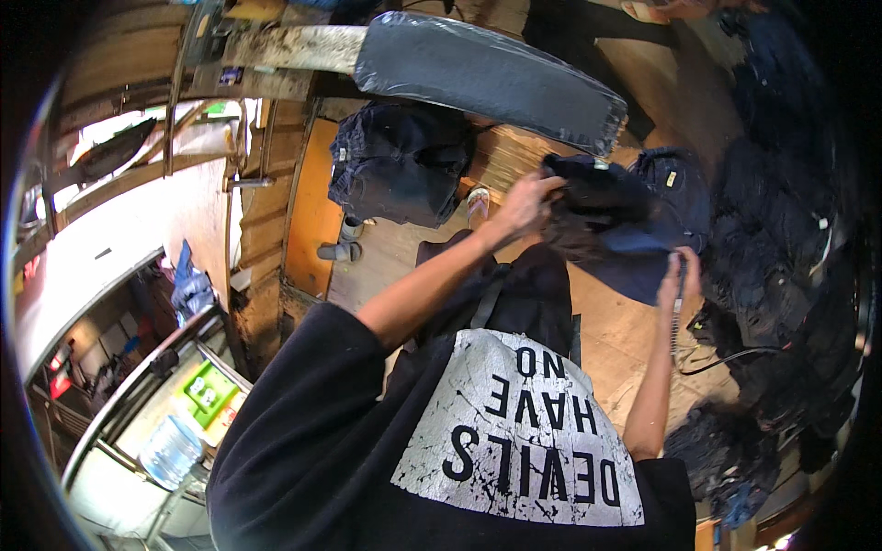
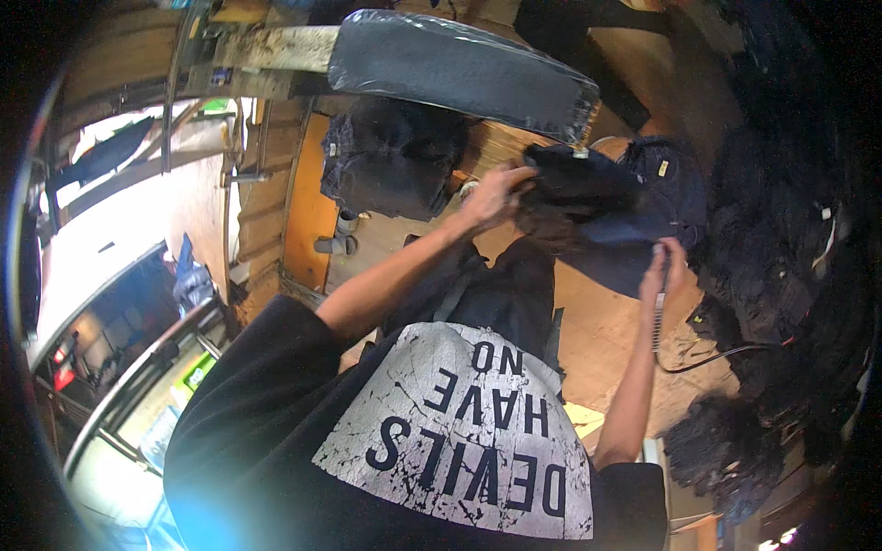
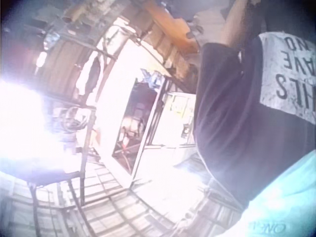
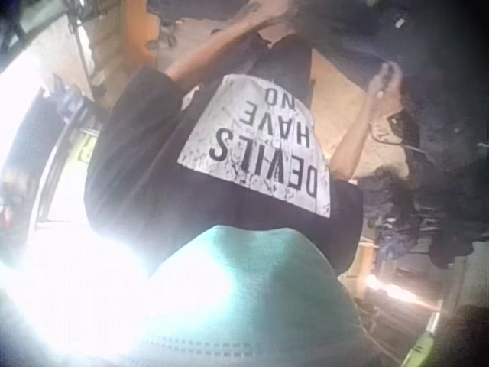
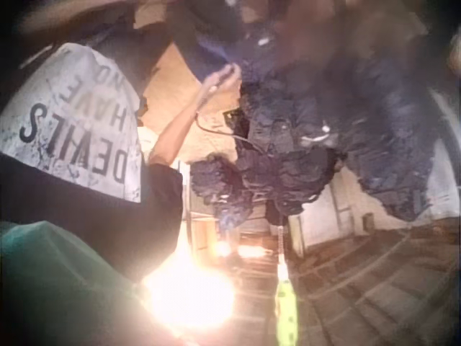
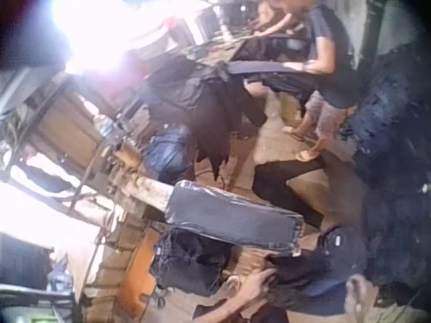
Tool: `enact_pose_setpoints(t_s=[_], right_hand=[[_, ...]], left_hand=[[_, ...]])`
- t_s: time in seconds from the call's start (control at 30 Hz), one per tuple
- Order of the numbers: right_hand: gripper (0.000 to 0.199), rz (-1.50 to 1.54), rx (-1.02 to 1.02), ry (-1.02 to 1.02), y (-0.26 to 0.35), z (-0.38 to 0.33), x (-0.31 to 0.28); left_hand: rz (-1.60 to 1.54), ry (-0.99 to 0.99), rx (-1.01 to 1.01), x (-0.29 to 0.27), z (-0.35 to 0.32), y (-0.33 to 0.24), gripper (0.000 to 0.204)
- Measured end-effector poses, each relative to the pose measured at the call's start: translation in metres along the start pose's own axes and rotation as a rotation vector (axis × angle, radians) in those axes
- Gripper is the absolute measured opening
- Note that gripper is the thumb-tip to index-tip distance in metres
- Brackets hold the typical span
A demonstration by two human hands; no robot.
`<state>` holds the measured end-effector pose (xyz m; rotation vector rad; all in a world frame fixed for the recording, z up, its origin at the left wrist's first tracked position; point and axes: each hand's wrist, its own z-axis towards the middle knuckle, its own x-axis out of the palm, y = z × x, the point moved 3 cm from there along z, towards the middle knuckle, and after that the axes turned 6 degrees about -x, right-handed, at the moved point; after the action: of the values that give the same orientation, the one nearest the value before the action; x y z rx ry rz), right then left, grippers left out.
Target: The person uses a handheld seam ripper to remove stitching along the seams of dark denim jeans. They repeatedly pick up jeans from a pile, work along the seams, and place the jeans back down.
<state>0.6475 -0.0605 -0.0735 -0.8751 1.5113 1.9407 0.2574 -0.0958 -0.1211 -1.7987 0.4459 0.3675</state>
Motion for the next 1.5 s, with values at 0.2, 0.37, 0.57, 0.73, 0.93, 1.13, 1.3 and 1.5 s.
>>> enact_pose_setpoints(t_s=[0.2,0.37,0.57,0.73,0.93,1.13,1.3,1.5], right_hand=[[0.018,0.391,-0.031,0.286,0.156,-0.045,0.185],[0.033,0.488,-0.141,0.479,0.256,-0.067,0.262],[0.034,0.378,0.160,0.379,0.190,-0.069,0.210],[0.026,0.272,0.441,0.004,0.071,-0.091,0.113],[0.025,0.223,0.576,-0.343,-0.048,-0.078,0.059],[0.025,0.299,0.627,-0.398,-0.114,-0.041,0.056],[0.023,0.318,0.619,-0.426,-0.136,-0.019,0.054],[0.038,0.231,0.644,-0.454,-0.135,-0.005,0.029]], left_hand=[[0.357,-0.199,-0.010,-0.192,-0.114,0.134,0.066],[0.479,-0.460,-0.544,-0.297,-0.211,0.236,0.080],[0.571,-0.679,-0.603,-0.225,-0.244,0.280,0.074],[-0.039,0.402,-0.459,-0.045,-0.124,0.228,0.055],[0.084,0.538,-0.079,0.121,0.064,0.077,0.060],[0.351,0.354,0.128,0.308,0.236,0.001,0.079],[0.795,0.418,0.535,0.400,0.303,0.020,0.073],[0.636,0.441,0.461,0.378,0.304,0.000,0.048]])
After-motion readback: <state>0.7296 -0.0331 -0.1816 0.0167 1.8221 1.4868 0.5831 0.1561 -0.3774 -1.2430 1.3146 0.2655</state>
